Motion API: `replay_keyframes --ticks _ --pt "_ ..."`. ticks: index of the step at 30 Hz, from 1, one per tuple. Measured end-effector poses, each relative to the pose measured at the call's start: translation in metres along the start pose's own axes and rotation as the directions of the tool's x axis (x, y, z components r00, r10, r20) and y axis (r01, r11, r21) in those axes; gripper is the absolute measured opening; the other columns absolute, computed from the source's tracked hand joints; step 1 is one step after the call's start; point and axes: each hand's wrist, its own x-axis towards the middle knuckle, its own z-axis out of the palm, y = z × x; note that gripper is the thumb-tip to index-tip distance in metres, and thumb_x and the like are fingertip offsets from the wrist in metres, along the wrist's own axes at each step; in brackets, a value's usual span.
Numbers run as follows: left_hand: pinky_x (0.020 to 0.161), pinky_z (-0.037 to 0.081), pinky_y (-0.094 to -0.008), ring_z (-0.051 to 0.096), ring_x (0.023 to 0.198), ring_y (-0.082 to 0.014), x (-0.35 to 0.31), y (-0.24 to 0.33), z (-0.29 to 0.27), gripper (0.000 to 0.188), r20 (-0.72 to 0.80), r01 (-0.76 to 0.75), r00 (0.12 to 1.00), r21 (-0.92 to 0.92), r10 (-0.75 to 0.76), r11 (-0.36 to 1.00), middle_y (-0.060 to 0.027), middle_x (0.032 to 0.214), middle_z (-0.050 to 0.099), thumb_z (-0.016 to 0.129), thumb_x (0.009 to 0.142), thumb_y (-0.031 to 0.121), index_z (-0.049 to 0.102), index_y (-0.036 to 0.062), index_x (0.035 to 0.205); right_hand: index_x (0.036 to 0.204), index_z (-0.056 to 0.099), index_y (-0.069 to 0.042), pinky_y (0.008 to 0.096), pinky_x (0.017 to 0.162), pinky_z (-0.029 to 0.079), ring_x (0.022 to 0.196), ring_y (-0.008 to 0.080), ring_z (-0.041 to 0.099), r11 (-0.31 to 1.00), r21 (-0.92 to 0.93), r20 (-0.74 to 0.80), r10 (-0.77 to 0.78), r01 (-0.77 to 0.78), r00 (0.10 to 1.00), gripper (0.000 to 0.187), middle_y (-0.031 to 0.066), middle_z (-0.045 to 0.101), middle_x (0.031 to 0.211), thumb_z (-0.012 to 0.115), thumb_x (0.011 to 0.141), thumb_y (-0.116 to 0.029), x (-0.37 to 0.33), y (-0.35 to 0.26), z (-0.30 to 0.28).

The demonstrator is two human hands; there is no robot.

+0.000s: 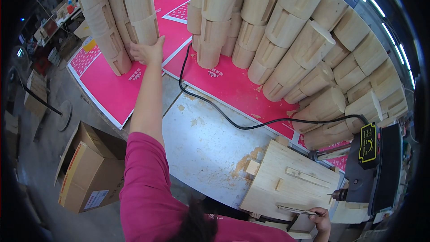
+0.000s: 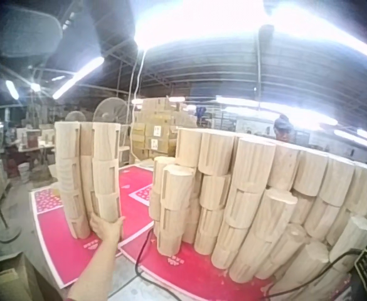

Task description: Machining grooves into wooden cylindrical blocks using a drill press and a wooden jig.

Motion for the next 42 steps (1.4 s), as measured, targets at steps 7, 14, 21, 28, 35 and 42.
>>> replay_keyframes --ticks 7,14,21,28,35,42 --pt "0.098 0.028 -0.0459 0.032 0.117 -0.0363 -0.085 0.134 -0.015 0.102 -0.097 -0.577 0.794 -0.431 0.6 0.694 -0.02 0.126 0.032 0.082 0.054 0.036 0.022 -0.0001 0.128 0.082 0.065 0.002 0.0214 0.064 0.045 0.065 0.0093 0.057 1.0 0.008 -0.022 -0.007 0.007 1.0 0.021 0.0045 0.064 0.074 0.068 0.062 0.001 -0.002 -0.003 0.005" --pt "0.1 0.029 -0.0433 0.03 0.121 -0.0348 -0.09 0.211 -0.014 0.098 -0.059 -0.597 0.772 -0.409 0.633 0.69 -0.0218 0.127 0.032 0.082 0.055 0.04 0.028 -0.0015 0.126 0.084 0.065 0.002 0.0211 0.064 0.045 0.068 0.009 0.057 0.996 0.067 0.001 -0.058 0.058 0.998 0.022 0.0041 0.065 0.077 0.074 0.064 -0.002 -0.004 0.001 0.008" --pt "0.092 0.036 -0.0391 0.046 0.102 -0.0312 -0.069 0.291 -0.003 0.064 -0.208 -0.743 0.624 -0.456 0.753 0.49 -0.0159 0.115 0.044 0.077 0.063 0.032 0.046 0.0017 0.109 0.083 0.065 0.002 0.0197 0.061 0.045 0.066 0.0079 0.055 0.994 0.103 0.018 -0.05 0.048 0.999 0.024 0.0025 0.063 0.074 0.074 0.062 -0.002 -0.003 -0.001 0.011" --pt "0.093 0.039 -0.0395 0.04 0.114 -0.0299 -0.093 0.304 -0.004 0.098 0.193 -0.291 0.842 -0.623 0.504 0.726 -0.0221 0.122 0.037 0.076 0.059 0.048 0.029 -0.0053 0.127 0.085 0.065 0.002 0.0203 0.066 0.044 0.069 0.0088 0.057 0.988 0.086 0.085 -0.135 0.128 0.987 0.023 0.0028 0.064 0.077 0.075 0.065 -0.004 -0.001 0.004 0.006" --pt "0.099 0.03 -0.0413 0.034 0.118 -0.0374 -0.189 0.304 -0.02 0.103 0.146 -0.436 0.72 -0.666 0.678 0.606 -0.027 0.123 0.035 0.08 0.054 0.041 0.024 -0.0062 0.127 0.088 0.064 0.002 0.0196 0.064 0.044 0.071 0.0065 0.055 0.986 0.165 0.102 -0.015 -0.002 0.995 0.022 0.0011 0.062 0.078 0.073 0.069 -0.003 -0.008 -0.002 0.006" --pt "0.095 0.037 -0.0371 0.048 0.109 -0.0313 -0.185 0.296 -0.04 0.101 0.19 -0.39 0.782 -0.595 0.594 0.703 -0.0221 0.119 0.046 0.081 0.052 0.036 0.027 -0.0025 0.129 0.09 0.064 0.002 0.021 0.068 0.046 0.075 0.0067 0.057 0.98 0.101 0.2 -0.189 0.171 0.961 0.021 0.0018 0.063 0.08 0.072 0.07 -0.002 0.001 0.007 0.001"
